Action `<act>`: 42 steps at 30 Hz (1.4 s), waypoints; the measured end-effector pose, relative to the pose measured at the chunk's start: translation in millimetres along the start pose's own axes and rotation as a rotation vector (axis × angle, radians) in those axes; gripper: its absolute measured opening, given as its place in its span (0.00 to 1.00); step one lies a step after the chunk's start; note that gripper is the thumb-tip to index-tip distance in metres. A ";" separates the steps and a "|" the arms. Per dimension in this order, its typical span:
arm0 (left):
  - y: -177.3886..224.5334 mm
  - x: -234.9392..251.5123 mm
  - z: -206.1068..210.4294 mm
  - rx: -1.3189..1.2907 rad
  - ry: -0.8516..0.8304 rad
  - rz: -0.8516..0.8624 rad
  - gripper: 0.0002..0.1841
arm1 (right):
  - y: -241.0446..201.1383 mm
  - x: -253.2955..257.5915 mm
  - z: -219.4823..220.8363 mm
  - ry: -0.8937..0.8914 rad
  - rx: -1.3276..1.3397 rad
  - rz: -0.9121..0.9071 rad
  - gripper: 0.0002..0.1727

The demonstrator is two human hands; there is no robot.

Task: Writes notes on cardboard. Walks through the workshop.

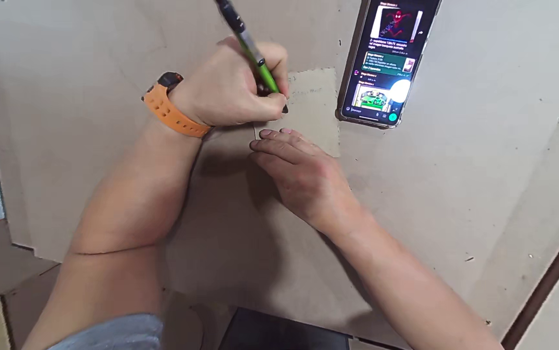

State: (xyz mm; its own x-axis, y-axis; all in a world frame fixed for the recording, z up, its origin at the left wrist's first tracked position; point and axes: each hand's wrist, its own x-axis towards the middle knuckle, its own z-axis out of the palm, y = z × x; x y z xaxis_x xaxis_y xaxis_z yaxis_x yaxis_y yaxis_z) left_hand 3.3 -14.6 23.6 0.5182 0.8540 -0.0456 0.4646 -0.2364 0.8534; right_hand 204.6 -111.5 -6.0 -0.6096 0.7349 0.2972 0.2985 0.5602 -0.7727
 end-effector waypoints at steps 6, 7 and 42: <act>-0.6 0.1 -2.1 -0.046 -0.041 -0.027 0.02 | 0.4 -0.4 -0.1 -0.007 -0.005 -0.011 0.13; -0.2 0.4 -1.0 -0.046 -0.035 -0.029 0.01 | 0.4 -0.4 -0.3 -0.009 -0.006 -0.013 0.13; 56.3 -15.1 -3.9 -0.624 0.305 0.391 0.30 | 1.8 -0.1 2.5 -0.028 -0.040 0.007 0.18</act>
State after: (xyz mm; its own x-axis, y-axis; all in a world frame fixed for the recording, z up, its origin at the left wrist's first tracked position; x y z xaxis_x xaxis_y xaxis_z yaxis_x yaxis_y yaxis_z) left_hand 18.9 -39.0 74.3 0.2994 0.8732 0.3845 -0.2452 -0.3191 0.9155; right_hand 203.3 -111.4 -8.9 -0.6274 0.7283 0.2754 0.3315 0.5699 -0.7519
